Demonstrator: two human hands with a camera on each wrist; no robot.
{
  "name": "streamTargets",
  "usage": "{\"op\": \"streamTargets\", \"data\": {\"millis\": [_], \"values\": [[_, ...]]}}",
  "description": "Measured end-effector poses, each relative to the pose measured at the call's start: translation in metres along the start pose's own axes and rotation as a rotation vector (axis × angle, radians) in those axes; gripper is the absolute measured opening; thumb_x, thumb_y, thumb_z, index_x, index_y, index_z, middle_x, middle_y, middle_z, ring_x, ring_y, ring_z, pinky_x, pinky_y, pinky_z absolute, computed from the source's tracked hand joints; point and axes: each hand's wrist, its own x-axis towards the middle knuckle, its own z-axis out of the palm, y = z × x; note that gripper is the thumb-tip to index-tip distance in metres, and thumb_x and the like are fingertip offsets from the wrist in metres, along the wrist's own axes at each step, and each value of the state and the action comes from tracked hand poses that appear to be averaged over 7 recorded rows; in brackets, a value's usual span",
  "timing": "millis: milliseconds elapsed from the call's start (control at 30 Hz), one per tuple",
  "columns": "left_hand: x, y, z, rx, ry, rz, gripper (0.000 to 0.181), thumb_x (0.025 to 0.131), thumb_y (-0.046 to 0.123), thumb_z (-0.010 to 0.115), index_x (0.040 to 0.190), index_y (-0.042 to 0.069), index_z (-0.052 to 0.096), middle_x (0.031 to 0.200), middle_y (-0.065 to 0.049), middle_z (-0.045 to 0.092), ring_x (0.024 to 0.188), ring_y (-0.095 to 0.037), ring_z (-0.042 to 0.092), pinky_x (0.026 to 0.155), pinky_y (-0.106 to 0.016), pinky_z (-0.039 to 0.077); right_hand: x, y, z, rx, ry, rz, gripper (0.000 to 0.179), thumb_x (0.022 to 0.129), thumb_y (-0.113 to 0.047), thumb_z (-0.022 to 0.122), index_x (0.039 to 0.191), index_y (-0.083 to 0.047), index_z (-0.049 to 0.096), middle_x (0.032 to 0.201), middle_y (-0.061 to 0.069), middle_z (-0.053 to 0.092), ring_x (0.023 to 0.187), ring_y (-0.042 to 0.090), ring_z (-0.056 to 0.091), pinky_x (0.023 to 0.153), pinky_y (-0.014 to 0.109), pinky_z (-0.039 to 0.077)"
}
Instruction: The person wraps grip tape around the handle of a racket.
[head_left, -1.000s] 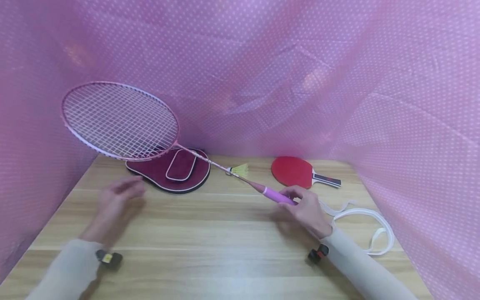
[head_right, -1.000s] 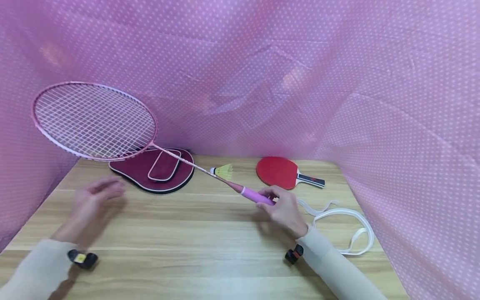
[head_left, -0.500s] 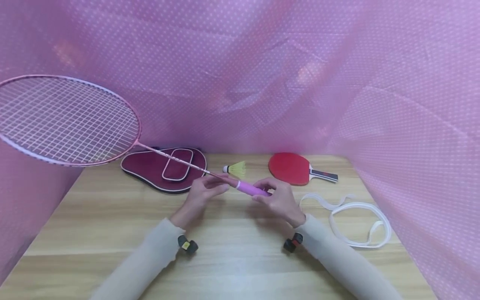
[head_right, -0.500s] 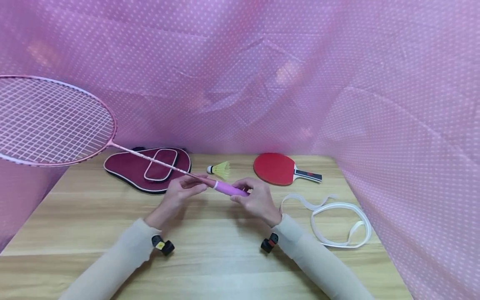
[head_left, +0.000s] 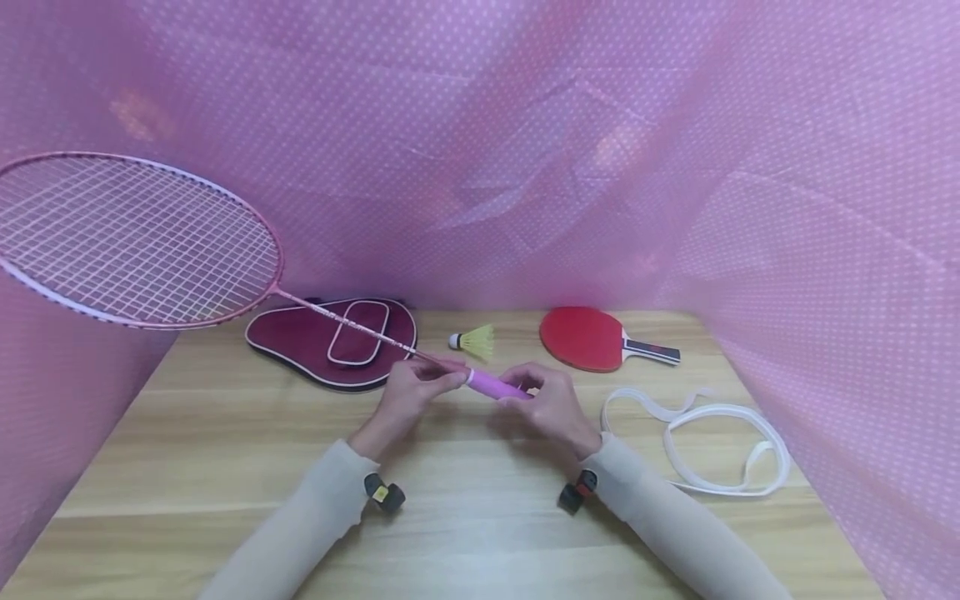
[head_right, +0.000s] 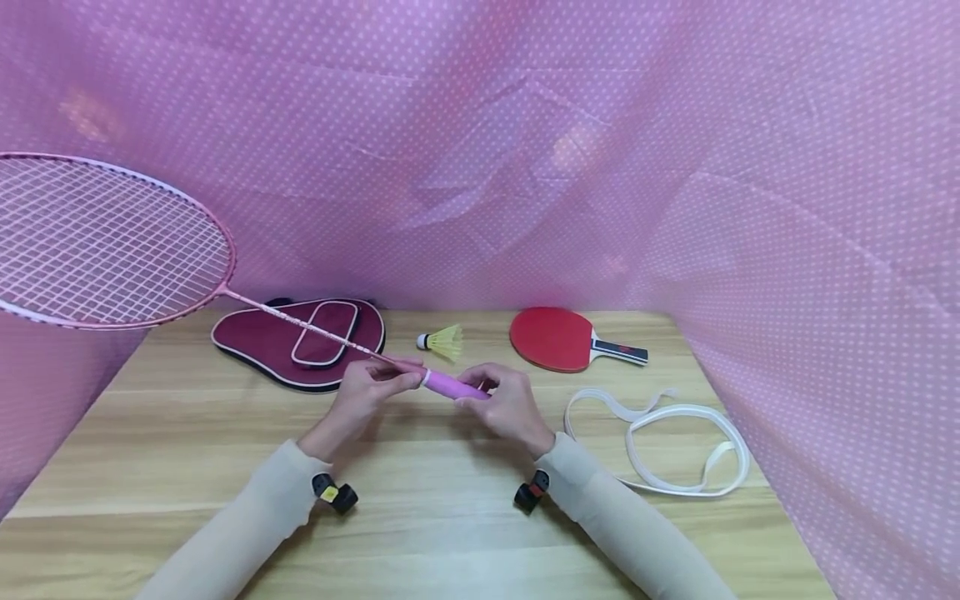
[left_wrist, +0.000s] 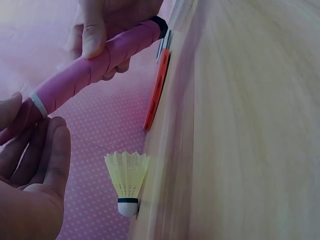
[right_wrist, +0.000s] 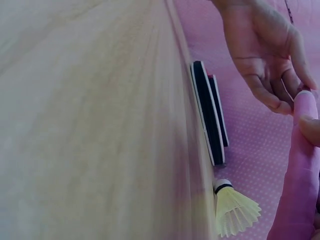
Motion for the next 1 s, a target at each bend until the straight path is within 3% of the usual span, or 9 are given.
{"op": "streamTargets", "data": {"millis": [300,533,667,1000], "values": [[0.004,0.003,-0.001,0.146,-0.020,0.057,0.022,0.084,0.021,0.083,0.097,0.004,0.078,0.110,-0.013,0.078,0.104,-0.023,0.074,0.089,-0.025,0.058,-0.004,-0.013,0.002,0.020,0.003,0.130,0.031,0.077,-0.013,0.088,0.104,-0.020,0.076,0.098,-0.001,0.076,0.091,0.017,0.065,0.088,0.036,0.052],[0.009,0.002,-0.005,0.182,-0.029,0.069,0.022,0.084,0.023,0.082,0.097,0.006,0.078,0.110,-0.012,0.078,0.106,-0.026,0.074,0.092,-0.030,0.059,0.004,-0.014,0.006,0.094,0.000,0.255,0.033,0.076,-0.010,0.087,0.106,-0.020,0.077,0.103,0.000,0.077,0.096,0.017,0.066,0.094,0.036,0.050],[0.013,0.002,-0.009,0.198,-0.012,0.069,0.023,0.084,0.027,0.083,0.098,0.008,0.079,0.109,-0.010,0.079,0.105,-0.025,0.074,0.092,-0.033,0.059,0.008,-0.013,0.010,0.075,0.014,0.262,0.033,0.078,-0.012,0.086,0.108,-0.021,0.077,0.105,0.000,0.077,0.097,0.018,0.066,0.094,0.037,0.051],[0.022,-0.006,-0.012,0.139,0.007,-0.014,0.027,0.085,0.031,0.082,0.103,0.012,0.079,0.100,-0.009,0.080,0.083,-0.009,0.073,0.078,-0.024,0.059,0.017,-0.009,0.015,0.015,0.043,0.298,0.031,0.080,-0.018,0.086,0.108,-0.027,0.077,0.103,-0.003,0.075,0.095,0.019,0.064,0.086,0.034,0.052]]}}
